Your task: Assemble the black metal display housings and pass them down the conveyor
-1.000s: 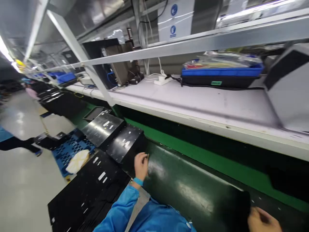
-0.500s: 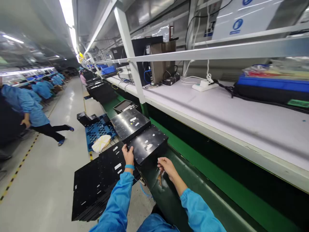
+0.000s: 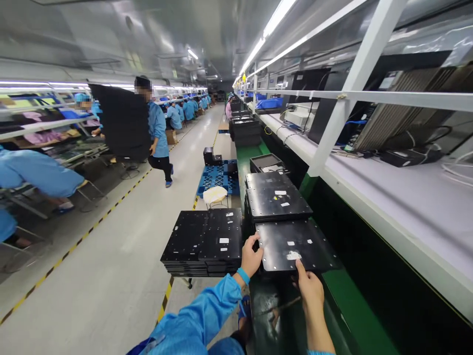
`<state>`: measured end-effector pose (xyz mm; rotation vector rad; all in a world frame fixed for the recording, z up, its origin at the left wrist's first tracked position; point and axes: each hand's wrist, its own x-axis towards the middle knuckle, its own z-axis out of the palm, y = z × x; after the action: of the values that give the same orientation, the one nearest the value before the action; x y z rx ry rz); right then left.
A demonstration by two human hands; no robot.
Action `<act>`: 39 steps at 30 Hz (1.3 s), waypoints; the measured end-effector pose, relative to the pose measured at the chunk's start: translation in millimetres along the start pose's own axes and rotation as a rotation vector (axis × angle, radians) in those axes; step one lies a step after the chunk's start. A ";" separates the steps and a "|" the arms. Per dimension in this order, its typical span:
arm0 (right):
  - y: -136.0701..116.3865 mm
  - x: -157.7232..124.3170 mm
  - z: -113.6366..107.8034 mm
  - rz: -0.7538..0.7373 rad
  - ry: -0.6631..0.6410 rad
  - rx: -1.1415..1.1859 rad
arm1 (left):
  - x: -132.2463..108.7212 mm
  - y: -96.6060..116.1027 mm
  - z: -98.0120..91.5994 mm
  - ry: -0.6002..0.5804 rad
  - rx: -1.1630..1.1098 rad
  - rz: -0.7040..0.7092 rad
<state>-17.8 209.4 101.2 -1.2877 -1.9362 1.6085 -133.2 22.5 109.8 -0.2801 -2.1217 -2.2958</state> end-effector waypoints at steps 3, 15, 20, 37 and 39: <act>-5.8 -3.4 -1.1 0.084 -0.038 0.039 | -11.4 10.3 -2.1 -0.019 -0.045 -0.043; 6.6 -43.0 -11.4 -0.044 0.205 0.635 | -36.6 14.3 -16.8 -0.065 -0.046 -0.175; 14.9 -56.7 -23.0 0.044 0.159 0.720 | -25.1 15.8 -13.7 -0.191 0.194 -0.101; 99.9 -240.4 -189.7 0.322 0.397 -0.024 | -233.5 5.1 9.8 -1.184 0.327 -0.571; 117.0 -246.4 -194.6 0.417 0.419 -0.195 | -253.2 -11.6 19.2 -1.287 0.261 -0.734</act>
<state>307.0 132.4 130.4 -2.0270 -1.6659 1.1898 117.1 12.6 66.1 -1.5423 -3.5287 -2.3235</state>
